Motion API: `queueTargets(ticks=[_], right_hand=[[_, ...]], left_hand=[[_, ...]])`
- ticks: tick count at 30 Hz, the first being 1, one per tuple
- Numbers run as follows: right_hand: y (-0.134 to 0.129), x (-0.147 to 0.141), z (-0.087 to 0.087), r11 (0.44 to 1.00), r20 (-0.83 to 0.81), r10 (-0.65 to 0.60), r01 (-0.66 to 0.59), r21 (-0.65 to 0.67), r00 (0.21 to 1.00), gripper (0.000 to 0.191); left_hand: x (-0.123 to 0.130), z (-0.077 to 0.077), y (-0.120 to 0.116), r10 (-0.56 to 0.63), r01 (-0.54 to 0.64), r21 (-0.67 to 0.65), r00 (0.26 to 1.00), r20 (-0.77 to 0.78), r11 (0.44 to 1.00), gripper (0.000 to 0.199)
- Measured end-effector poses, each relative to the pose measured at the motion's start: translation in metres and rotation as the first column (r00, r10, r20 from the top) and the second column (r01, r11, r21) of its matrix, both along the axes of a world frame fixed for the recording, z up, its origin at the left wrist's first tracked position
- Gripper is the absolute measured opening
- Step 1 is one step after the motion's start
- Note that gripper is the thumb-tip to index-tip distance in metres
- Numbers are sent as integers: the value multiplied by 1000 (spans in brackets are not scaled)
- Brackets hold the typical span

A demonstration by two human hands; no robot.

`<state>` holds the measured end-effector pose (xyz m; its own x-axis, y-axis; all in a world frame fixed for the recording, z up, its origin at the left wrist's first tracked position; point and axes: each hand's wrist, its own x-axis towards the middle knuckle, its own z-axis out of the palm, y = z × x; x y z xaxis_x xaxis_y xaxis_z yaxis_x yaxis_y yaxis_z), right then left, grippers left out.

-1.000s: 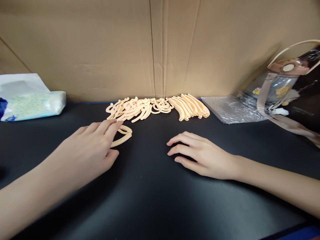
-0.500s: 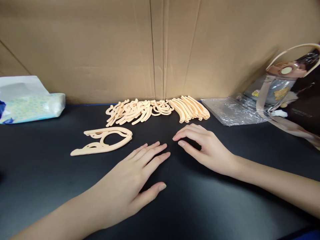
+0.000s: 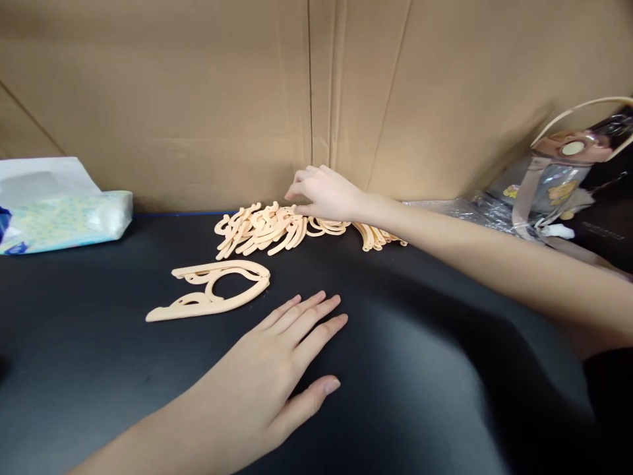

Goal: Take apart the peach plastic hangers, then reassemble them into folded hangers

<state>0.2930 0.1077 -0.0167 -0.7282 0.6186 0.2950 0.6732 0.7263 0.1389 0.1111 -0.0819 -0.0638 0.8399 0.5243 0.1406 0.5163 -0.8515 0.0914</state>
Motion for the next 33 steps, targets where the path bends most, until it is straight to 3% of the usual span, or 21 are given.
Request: queueTargets(ticks=[7, 16, 20, 27, 33], right_hand=[[8, -23, 7, 994, 103, 36, -25, -105, 994, 18], [8, -36, 8, 987, 317, 75, -116, 111, 945, 25], [6, -29, 17, 974, 286, 79, -136, 183, 955, 30], [-7, -7, 22, 988, 99, 133, -140, 69, 986, 20], [-17, -18, 11, 988, 157, 151, -148, -34, 976, 23]], left_hand=[[-1, -4, 3, 0, 1, -66, 1000, 22, 998, 52], [-3, -5, 2, -2, 7, -90, 999, 50, 996, 53], [-1, -3, 2, -6, 11, -96, 999, 53, 995, 52], [0, -2, 3, 0, 7, -109, 998, 70, 994, 51], [1, 1, 2, 2, 0, -118, 1000, 15, 993, 51]])
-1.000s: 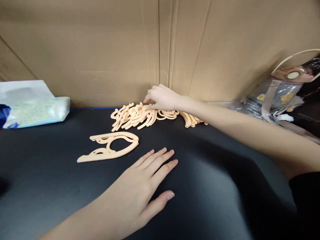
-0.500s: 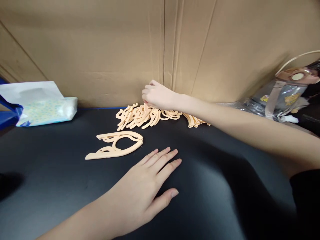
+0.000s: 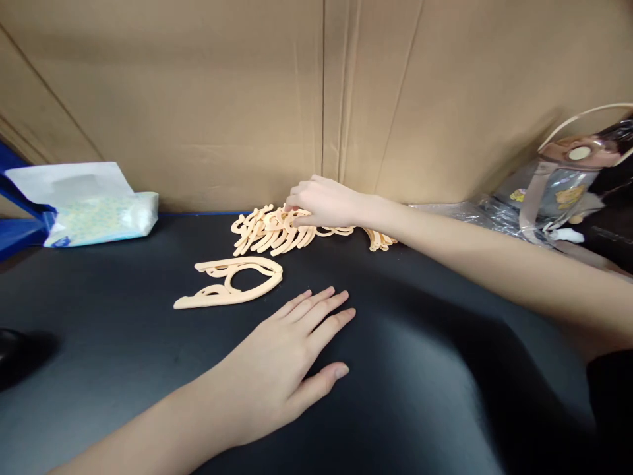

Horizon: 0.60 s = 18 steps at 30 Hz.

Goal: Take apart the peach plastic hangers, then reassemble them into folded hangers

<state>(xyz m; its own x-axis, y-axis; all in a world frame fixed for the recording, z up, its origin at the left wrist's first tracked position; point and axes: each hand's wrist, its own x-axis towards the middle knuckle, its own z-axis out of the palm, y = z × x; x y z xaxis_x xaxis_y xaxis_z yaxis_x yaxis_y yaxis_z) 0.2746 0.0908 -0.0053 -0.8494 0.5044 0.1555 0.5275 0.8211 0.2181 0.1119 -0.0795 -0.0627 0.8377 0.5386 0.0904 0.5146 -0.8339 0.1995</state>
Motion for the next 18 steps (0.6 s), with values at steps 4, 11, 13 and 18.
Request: queueTargets(ticks=[4, 11, 13, 18], right_hand=[[0, -8, -1, 1000, 66, -19, 19, 13, 998, 27], [4, -16, -6, 989, 163, -16, -8, 148, 987, 21], [5, -18, -8, 984, 173, -14, -17, 178, 985, 21], [5, -16, -3, 971, 197, 14, -60, 230, 980, 24]], left_hand=[[-1, -1, -1, 2, -2, -8, 1000, -14, 1000, 52], [-1, -1, -2, 10, -11, -22, 1000, -26, 1000, 54], [-1, -1, -2, 11, -11, -22, 1000, -29, 1000, 54], [-1, 0, -2, -1, 2, -21, 1000, 7, 1000, 51]])
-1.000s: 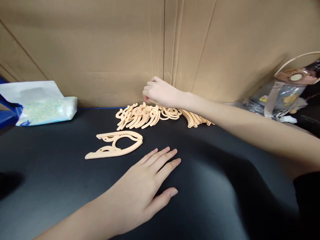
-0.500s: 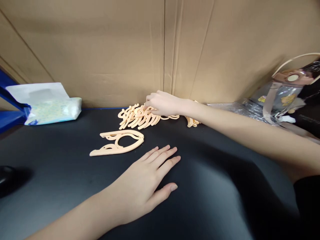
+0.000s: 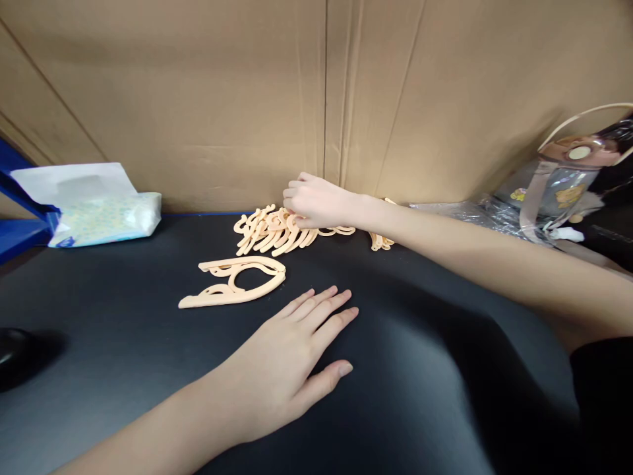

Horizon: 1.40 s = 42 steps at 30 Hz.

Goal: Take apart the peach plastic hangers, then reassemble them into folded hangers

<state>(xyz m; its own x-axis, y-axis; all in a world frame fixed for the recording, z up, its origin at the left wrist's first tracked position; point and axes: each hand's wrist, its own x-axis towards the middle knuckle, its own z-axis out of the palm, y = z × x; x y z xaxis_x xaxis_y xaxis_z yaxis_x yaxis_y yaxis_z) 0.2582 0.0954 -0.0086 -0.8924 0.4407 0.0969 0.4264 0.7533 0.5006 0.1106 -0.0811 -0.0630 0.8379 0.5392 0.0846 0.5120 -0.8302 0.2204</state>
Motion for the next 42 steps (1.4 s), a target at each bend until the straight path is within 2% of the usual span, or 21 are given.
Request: queueTargets(ticks=[4, 7, 11, 13, 16, 19, 22, 25, 28, 31, 34, 37, 40, 42], right_hand=[[-4, 21, 15, 1000, -80, 10, -8, 27, 997, 27], [-17, 43, 22, 1000, -138, -3, 2, -7, 990, 23], [-58, 69, 16, 988, -102, -11, -5, -157, 995, 21], [-84, 77, 9, 977, -64, -23, 8, -214, 998, 23], [-119, 86, -1, 973, -55, -19, 6, -229, 998, 24], [-144, 93, -9, 971, -96, -40, 16, -239, 995, 22], [-157, 96, -20, 978, -132, -62, 34, -206, 989, 23], [-163, 96, -25, 981, -138, -71, 44, -191, 988, 26], [-158, 94, -19, 963, -128, -101, 65, -261, 987, 26], [-137, 91, -2, 932, -146, -126, 66, -356, 981, 24], [-98, 83, 9, 958, -216, -142, 79, -275, 966, 22], [-55, 68, 9, 976, -245, -150, 104, -189, 958, 23], [-23, 51, 2, 976, -171, -168, 139, -170, 971, 24], [-11, 42, -2, 976, -102, -178, 162, -145, 979, 24]], left_hand=[[1, 0, 0, -16, 16, 51, 1000, 1, 999, 51], [2, 1, -3, -55, 48, 146, 997, 46, 988, 43], [3, 2, -6, -114, 72, 309, 986, 120, 948, 36], [4, 1, -6, -119, 69, 338, 984, 129, 939, 38], [4, 0, -4, -118, 70, 306, 983, 143, 949, 39], [3, 1, -2, -132, 93, 220, 977, 170, 971, 39], [2, 1, -1, -148, 126, 126, 971, 185, 984, 37], [2, 1, -2, -139, 122, 98, 971, 193, 988, 34], [2, 2, -2, -135, 117, 98, 971, 195, 988, 33], [3, 2, -1, -135, 118, 96, 971, 198, 988, 33], [3, 1, -1, -140, 126, 82, 970, 197, 989, 35], [2, 1, 0, -144, 133, 69, 971, 193, 989, 37], [2, 2, 0, -143, 133, 67, 972, 186, 989, 35], [2, 3, 0, -145, 134, 71, 972, 185, 988, 35]])
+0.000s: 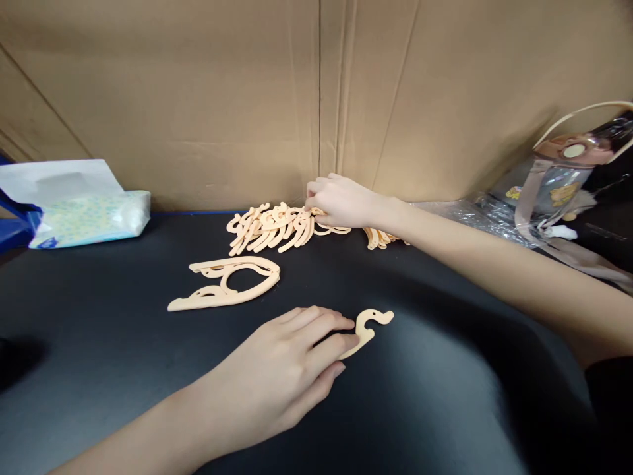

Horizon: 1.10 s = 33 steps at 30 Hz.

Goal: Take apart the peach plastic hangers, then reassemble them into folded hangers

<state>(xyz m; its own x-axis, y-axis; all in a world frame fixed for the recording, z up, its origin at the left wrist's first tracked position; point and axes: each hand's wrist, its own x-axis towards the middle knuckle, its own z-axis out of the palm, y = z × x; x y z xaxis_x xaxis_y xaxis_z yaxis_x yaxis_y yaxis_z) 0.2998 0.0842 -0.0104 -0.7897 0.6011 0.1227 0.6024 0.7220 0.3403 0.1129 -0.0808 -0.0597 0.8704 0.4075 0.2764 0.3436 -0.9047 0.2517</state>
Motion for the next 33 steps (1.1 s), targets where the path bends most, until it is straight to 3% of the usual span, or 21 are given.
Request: queueTargets(ticks=[14, 20, 23, 26, 30, 33], right_hand=[[15, -22, -1, 979, 222, 98, -134, 156, 970, 22], [11, 0, 17, 985, 21, 76, -78, 157, 997, 21], [-7, 22, 29, 994, -111, 52, -41, 100, 992, 21], [-43, 46, 31, 998, -180, 59, -63, -19, 982, 15], [-96, 72, 18, 953, -219, 70, -130, -273, 973, 13], [-119, 80, 6, 910, -230, 8, -102, -401, 973, 10]], left_hand=[[-1, -1, 0, 2, -2, -19, 1000, -18, 1000, 34], [0, -2, 0, -8, 8, -8, 1000, -16, 1000, 36], [-1, -3, 0, -1, 1, 13, 1000, -12, 1000, 36], [-1, -3, -1, 49, -53, 100, 998, 42, 994, 34], [-1, -4, -2, 92, -107, 184, 992, 89, 977, 41], [-1, -5, -1, 81, -91, 170, 994, 67, 981, 43]])
